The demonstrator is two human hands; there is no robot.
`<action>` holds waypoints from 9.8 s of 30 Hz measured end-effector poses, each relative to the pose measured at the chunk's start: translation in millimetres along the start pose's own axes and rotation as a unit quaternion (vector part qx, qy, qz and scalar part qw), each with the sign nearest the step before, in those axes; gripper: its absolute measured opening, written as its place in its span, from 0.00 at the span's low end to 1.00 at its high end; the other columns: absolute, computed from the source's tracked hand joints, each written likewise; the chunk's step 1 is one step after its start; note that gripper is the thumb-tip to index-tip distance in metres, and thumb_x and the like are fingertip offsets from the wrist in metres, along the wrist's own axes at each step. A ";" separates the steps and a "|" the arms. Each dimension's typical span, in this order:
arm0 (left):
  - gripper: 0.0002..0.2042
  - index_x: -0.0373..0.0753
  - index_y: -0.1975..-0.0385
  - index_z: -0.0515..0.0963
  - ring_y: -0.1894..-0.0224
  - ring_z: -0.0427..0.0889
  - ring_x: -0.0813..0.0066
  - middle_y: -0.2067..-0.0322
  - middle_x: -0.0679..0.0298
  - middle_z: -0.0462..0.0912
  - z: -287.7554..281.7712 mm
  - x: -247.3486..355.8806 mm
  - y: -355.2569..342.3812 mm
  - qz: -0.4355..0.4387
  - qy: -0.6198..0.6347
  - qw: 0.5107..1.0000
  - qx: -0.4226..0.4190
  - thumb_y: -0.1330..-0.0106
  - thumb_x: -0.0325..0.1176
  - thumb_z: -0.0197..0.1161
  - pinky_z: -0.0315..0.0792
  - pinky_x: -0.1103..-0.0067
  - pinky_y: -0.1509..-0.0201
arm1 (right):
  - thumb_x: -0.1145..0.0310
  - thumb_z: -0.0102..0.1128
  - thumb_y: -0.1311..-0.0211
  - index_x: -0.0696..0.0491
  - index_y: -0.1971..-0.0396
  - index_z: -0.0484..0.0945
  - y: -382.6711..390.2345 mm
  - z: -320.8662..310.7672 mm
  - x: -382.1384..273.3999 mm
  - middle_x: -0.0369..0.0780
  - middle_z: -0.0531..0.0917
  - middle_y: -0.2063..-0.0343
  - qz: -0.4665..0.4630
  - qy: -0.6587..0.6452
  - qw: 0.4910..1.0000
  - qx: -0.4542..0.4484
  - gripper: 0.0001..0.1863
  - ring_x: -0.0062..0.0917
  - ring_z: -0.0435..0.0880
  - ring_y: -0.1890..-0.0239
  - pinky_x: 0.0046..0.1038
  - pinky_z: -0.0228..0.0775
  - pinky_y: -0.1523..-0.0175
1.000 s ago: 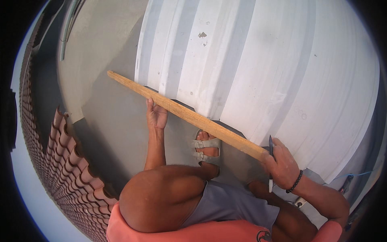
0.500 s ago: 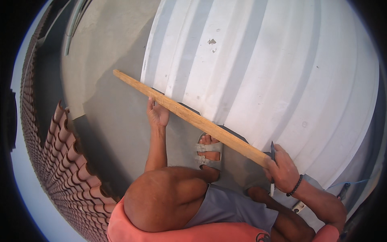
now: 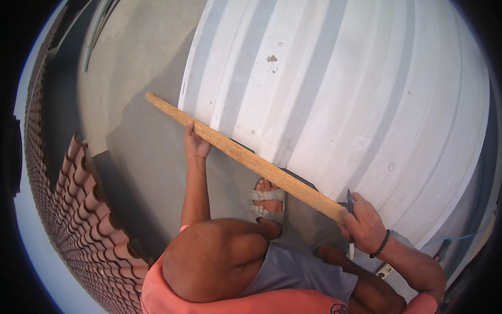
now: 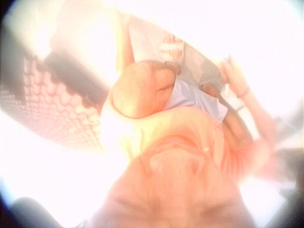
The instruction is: The person positions a white corrugated metal sheet on a rooftop, marks a cutting line using a wooden straightedge and a marker, and then cuts the sheet along the line with an angle grinder.
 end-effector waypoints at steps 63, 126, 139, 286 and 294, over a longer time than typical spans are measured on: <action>0.22 0.36 0.40 0.63 0.41 0.70 0.59 0.43 0.55 0.71 -16.9 15.0 -1.3 0.029 -0.096 0.994 0.046 0.27 0.41 0.52 0.65 0.61 0.35 | 0.75 0.65 0.53 0.61 0.58 0.74 3.0 -5.7 -5.1 0.46 0.70 0.74 0.028 0.036 0.998 0.040 0.19 0.43 0.80 0.66 0.41 0.79 0.51; 0.24 0.39 0.35 0.58 0.40 0.71 0.62 0.40 0.60 0.70 -16.7 11.2 -4.4 0.073 -0.082 0.994 0.011 0.28 0.39 0.53 0.68 0.62 0.36 | 0.76 0.68 0.57 0.62 0.57 0.72 -3.5 -6.0 -1.8 0.60 0.73 0.55 0.032 -0.005 0.999 0.018 0.23 0.47 0.79 0.63 0.38 0.75 0.59; 0.23 0.38 0.36 0.58 0.39 0.71 0.62 0.40 0.59 0.69 -14.2 11.6 -3.7 0.072 -0.072 0.995 0.007 0.27 0.38 0.51 0.67 0.62 0.35 | 0.76 0.68 0.59 0.62 0.57 0.72 -4.0 -8.0 -0.4 0.61 0.73 0.53 0.028 -0.007 1.000 0.012 0.25 0.48 0.79 0.62 0.38 0.76 0.57; 0.21 0.22 0.50 0.70 0.55 0.79 0.52 0.53 0.43 0.74 -38.9 106.8 -58.7 0.095 -0.195 0.970 0.112 0.36 0.32 0.64 0.81 0.68 0.57 | 0.72 0.69 0.52 0.57 0.56 0.72 0.4 -5.5 18.5 0.48 0.71 0.69 0.092 0.051 0.994 -0.006 0.22 0.45 0.77 0.72 0.38 0.70 0.69; 0.17 0.23 0.53 0.71 0.57 0.80 0.57 0.56 0.45 0.76 -45.5 106.0 -66.8 0.075 -0.190 0.974 0.103 0.36 0.30 0.62 0.82 0.70 0.59 | 0.73 0.69 0.52 0.57 0.56 0.71 2.4 -3.5 18.5 0.48 0.71 0.70 0.077 0.062 0.995 -0.002 0.22 0.44 0.77 0.73 0.38 0.69 0.70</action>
Point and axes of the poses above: each hand's wrist, its own y-axis away from the middle knuckle, its own z-axis out of the palm, x = y × z, the point moved 8 cm from there along -y, towards the middle knuckle
